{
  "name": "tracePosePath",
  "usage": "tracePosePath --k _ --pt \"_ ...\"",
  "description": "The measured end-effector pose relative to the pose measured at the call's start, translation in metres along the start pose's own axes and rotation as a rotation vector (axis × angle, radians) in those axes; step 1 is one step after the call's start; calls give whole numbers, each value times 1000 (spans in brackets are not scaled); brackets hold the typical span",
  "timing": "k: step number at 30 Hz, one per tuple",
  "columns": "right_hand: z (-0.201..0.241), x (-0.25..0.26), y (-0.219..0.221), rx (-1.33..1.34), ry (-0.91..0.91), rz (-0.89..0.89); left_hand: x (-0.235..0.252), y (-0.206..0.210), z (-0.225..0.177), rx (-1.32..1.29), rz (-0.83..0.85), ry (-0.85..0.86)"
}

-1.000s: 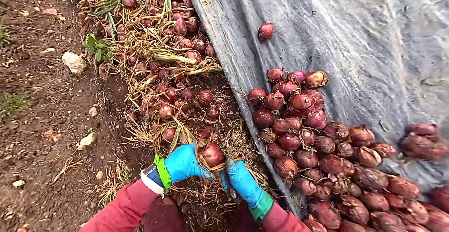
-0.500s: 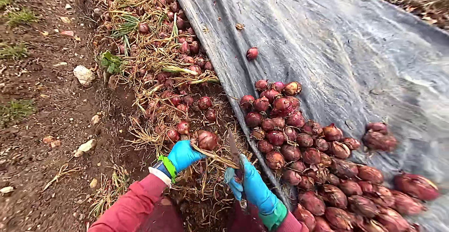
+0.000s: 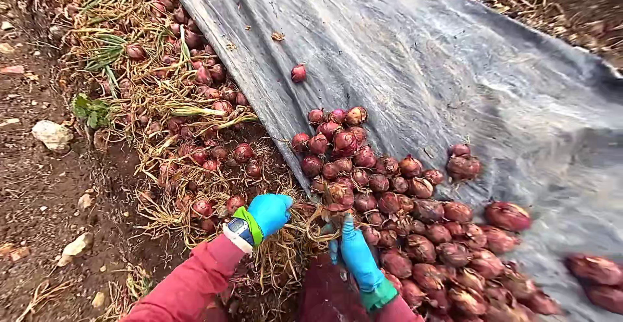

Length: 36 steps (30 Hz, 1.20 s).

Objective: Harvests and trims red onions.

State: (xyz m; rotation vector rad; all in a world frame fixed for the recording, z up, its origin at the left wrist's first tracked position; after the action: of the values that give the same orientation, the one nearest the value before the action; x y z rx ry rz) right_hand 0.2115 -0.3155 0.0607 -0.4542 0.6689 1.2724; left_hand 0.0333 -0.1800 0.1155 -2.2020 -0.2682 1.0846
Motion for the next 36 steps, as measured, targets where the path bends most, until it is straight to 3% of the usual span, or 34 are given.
tracePosePath --k 3,5,7,8,10,12,13,14,16,19,22,25,26,28,30,33,36 --pt "19 -8 -31 197 -75 -197 -59 1 60 -172 -223 27" --pt "41 -28 -4 179 -161 -135 -118 27 98 -353 -302 -48" --pt "45 -48 58 129 -207 15 -177 64 138 -579 -373 -215" --pt "28 -56 94 86 -161 89 -203 84 159 -695 -386 -305" --pt "-52 -57 153 -158 207 155 -250 124 210 -709 -262 -487" --pt "-155 -70 181 -449 628 299 -293 155 252 -369 93 -666" --pt "-189 -85 183 -498 726 315 -309 160 264 -228 209 -755" --pt "-205 -96 183 -506 758 313 -313 153 271 -182 196 -821" --pt "-207 -107 180 -430 757 324 -281 120 268 -288 -80 -846" --pt "-196 -119 159 -199 748 308 -175 109 222 -691 -599 -745" --pt "-157 -102 135 16 624 221 -49 109 201 -873 -695 -909" --pt "-124 -89 102 82 458 167 4 129 210 -1044 -918 -1214" --pt "-113 -82 91 96 422 152 15 129 215 -1139 -1001 -1194" --pt "-101 -69 70 107 401 138 23 119 214 -1368 -1097 -972" --pt "-97 -41 64 74 397 174 8 77 198 -1390 -1022 -693" --pt "-80 1 88 -10 336 328 -42 10 155 -884 -830 -359" --pt "-17 3 125 -43 51 488 -83 -15 95 -430 -463 -186"
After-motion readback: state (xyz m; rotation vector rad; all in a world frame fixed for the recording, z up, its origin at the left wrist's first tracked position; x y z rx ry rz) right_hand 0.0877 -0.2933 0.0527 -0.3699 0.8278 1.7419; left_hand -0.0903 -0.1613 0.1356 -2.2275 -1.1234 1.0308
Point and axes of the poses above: each hand's wrist, its own x-axis towards the middle knuckle, its own y-axis out of the palm, z = x × y, the point moved 8 cm from there along x, towards the middle knuckle, and after that the axes turned 10 degrees about y, right-handed, at the moved point
